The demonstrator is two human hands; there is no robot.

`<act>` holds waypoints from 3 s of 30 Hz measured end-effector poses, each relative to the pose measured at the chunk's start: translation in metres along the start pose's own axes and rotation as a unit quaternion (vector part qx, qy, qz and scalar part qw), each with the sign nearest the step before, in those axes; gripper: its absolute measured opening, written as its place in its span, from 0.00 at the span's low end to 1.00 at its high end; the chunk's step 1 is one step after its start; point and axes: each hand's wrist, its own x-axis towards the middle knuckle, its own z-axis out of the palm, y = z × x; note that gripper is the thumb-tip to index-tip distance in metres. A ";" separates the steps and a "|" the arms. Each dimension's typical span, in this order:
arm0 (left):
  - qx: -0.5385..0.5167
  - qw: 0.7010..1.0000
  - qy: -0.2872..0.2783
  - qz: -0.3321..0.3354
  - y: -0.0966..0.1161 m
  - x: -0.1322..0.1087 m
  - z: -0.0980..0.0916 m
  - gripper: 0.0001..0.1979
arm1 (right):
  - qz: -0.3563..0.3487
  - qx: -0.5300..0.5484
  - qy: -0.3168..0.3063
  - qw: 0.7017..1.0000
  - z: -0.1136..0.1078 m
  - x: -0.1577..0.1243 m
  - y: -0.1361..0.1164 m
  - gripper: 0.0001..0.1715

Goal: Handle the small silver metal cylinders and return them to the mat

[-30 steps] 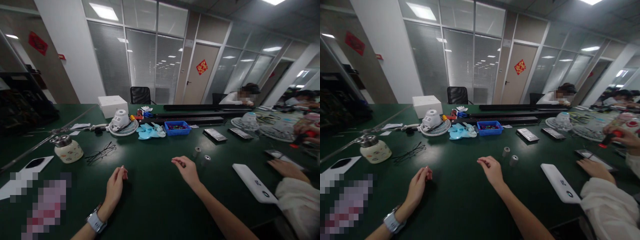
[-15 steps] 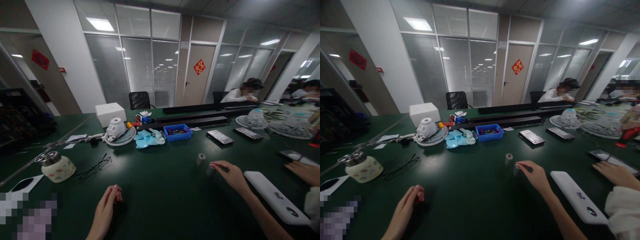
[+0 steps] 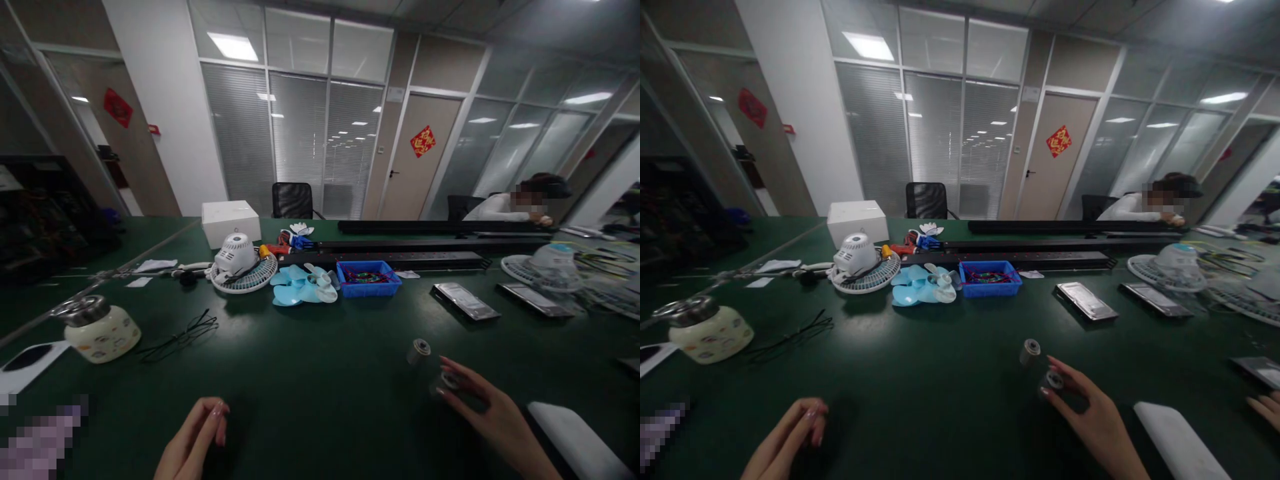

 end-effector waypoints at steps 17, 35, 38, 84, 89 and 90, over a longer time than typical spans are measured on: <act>-0.010 0.997 -0.035 0.070 0.009 -0.004 0.011 0.16 | 0.035 -0.018 0.229 0.973 0.032 -0.030 -0.033 0.61; -0.029 0.994 0.012 0.109 0.008 -0.003 0.010 0.13 | -0.026 -0.308 -0.128 0.942 -0.001 0.073 -0.099 0.20; 0.008 0.989 -0.015 0.146 0.026 -0.006 0.020 0.12 | -0.103 -0.225 -0.145 0.958 0.022 0.056 -0.142 0.22; 0.119 0.984 -0.012 0.130 0.011 0.060 0.013 0.24 | -0.043 -0.128 -0.097 0.986 0.022 0.098 -0.096 0.19; 0.130 0.982 -0.007 0.134 0.012 0.058 0.013 0.23 | -0.013 -0.195 -0.076 0.978 0.008 0.114 -0.050 0.18; 0.131 0.982 -0.006 0.136 0.012 0.058 0.013 0.23 | -0.007 -0.196 -0.081 0.977 0.007 0.114 -0.047 0.18</act>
